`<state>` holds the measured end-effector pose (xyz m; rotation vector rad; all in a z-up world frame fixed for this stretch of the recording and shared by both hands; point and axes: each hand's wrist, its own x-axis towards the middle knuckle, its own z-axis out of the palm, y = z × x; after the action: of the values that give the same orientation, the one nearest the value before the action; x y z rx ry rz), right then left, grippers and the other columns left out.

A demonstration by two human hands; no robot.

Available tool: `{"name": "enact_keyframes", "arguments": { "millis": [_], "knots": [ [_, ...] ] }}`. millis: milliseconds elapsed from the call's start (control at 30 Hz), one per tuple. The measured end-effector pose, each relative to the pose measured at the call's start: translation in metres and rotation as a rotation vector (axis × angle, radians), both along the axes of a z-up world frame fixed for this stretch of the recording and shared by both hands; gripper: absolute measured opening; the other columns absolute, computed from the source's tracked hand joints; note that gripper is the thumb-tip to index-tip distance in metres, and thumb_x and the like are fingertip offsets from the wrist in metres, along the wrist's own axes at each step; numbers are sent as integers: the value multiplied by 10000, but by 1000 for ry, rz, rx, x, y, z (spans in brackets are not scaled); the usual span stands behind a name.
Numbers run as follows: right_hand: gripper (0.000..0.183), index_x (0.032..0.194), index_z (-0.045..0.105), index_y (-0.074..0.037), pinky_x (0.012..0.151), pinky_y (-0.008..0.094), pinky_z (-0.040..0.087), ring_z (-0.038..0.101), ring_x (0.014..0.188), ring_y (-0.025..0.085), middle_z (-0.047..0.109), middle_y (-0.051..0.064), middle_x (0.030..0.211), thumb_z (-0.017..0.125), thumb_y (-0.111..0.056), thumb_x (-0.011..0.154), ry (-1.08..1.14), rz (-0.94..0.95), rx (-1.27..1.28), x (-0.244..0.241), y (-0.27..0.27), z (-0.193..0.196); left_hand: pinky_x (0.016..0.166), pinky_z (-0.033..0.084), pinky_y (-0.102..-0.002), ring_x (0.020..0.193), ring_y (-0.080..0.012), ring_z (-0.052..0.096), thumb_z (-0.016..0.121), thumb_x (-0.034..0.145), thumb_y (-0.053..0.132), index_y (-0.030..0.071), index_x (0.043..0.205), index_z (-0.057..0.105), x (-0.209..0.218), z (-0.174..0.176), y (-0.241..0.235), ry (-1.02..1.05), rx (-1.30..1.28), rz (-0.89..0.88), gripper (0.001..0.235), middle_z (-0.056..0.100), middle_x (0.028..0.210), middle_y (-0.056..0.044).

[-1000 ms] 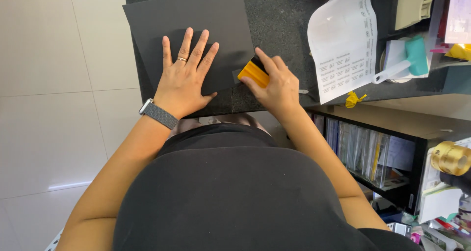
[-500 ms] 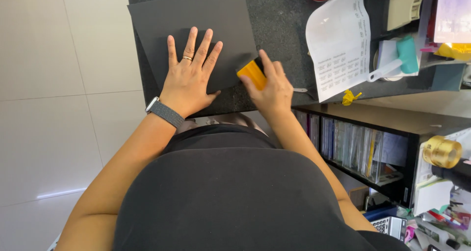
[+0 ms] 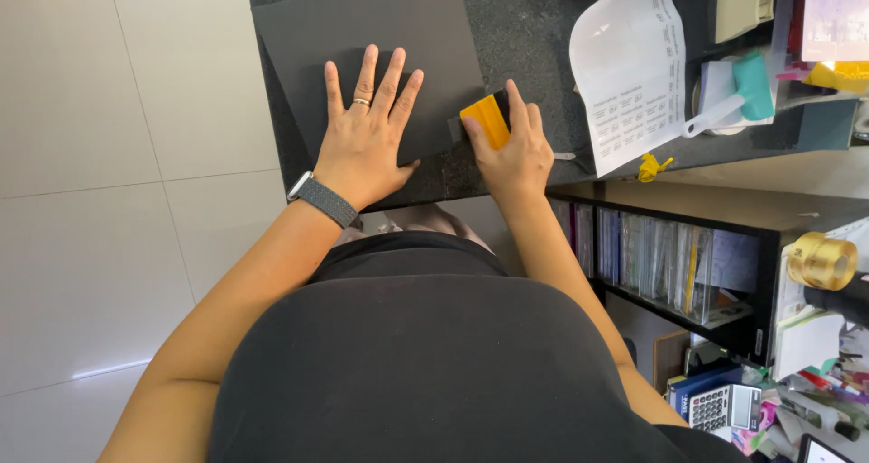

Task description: Applying adhesive to a box and a flat surface, then smoothing a black sheet onto the surface using a squeegee.

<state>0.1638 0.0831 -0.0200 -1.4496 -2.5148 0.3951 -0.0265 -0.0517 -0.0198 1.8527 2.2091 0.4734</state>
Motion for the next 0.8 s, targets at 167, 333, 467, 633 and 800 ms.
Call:
{"name": "enact_keyframes", "arguments": {
  "millis": [167,333,467,633,800],
  "knots": [
    [784,1546,430,-204,826,498,535,673,1068,292,580,68,1240,606,-663,935,-60,28,-56,-8,-9,10,1185,6,-763,1571,-413,1,688,825,545,112,1672,204,0,-2,0,26,-18,-8,1068,50,1723,-156],
    [797,1542,434,-219,880,525,506,655,1120,314,584,52,1261,621,-679,918,-61,-121,-51,5,-2,2,1181,17,-767,1566,-421,15,694,827,528,104,1669,212,-1,-1,-2,14,-6,-16,1059,68,1719,-160],
    [792,1549,428,-205,797,532,522,672,1064,324,587,85,1233,604,-678,938,-76,-11,0,4,-19,4,1187,17,-760,1566,-414,-9,682,833,541,112,1673,189,-2,0,-1,38,-28,-13,1064,49,1721,-154],
    [803,1535,447,-214,864,521,515,655,1087,304,593,39,1229,611,-703,920,-47,-158,-12,17,-13,-1,1187,23,-766,1566,-417,-3,684,834,549,115,1675,191,-1,0,-2,40,-32,-17,1067,48,1722,-156],
    [774,1539,446,-179,778,520,536,681,1029,332,604,97,1204,604,-662,954,-39,2,10,10,-33,-1,1185,40,-768,1562,-416,5,690,855,534,90,1673,210,-1,4,-2,42,-23,-17,1048,72,1718,-170]
  ]
}}
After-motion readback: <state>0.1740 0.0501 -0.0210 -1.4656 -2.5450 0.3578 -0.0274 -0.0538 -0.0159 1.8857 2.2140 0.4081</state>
